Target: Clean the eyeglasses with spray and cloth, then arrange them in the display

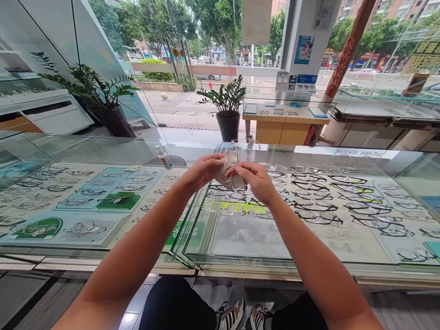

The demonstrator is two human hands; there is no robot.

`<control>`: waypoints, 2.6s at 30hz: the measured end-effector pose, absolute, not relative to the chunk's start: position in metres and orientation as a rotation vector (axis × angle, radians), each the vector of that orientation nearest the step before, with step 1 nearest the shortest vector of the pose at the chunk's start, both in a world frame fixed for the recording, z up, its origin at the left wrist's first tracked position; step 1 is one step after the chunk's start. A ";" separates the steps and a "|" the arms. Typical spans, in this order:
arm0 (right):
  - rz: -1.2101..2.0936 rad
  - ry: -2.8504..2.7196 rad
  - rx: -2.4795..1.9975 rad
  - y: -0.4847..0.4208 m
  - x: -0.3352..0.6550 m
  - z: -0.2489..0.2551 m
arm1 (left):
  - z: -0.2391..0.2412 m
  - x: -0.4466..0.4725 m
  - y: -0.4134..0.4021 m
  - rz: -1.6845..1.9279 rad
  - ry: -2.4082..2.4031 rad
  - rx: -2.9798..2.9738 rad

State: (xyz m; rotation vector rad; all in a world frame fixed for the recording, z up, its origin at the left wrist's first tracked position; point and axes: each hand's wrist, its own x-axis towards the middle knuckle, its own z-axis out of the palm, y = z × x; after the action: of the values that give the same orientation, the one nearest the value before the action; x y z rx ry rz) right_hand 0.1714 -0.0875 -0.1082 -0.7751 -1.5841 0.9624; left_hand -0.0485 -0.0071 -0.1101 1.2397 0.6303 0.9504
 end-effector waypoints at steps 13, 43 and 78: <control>0.944 -1.587 -0.816 -0.088 0.180 -0.100 | -0.113 -0.047 -0.005 0.986 0.633 1.534; 0.748 -1.652 -0.827 -0.092 0.171 -0.107 | -0.114 -0.032 -0.023 1.055 0.628 1.605; 0.781 -1.191 -0.842 -0.075 0.170 -0.118 | -0.121 -0.019 -0.028 1.142 0.732 1.238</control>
State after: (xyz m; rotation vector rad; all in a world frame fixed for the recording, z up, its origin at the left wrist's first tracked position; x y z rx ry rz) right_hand 0.1700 -0.0747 -0.1182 -0.8425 -1.1905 0.7806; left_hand -0.0194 -0.0279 -0.1207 1.2379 0.7323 1.1420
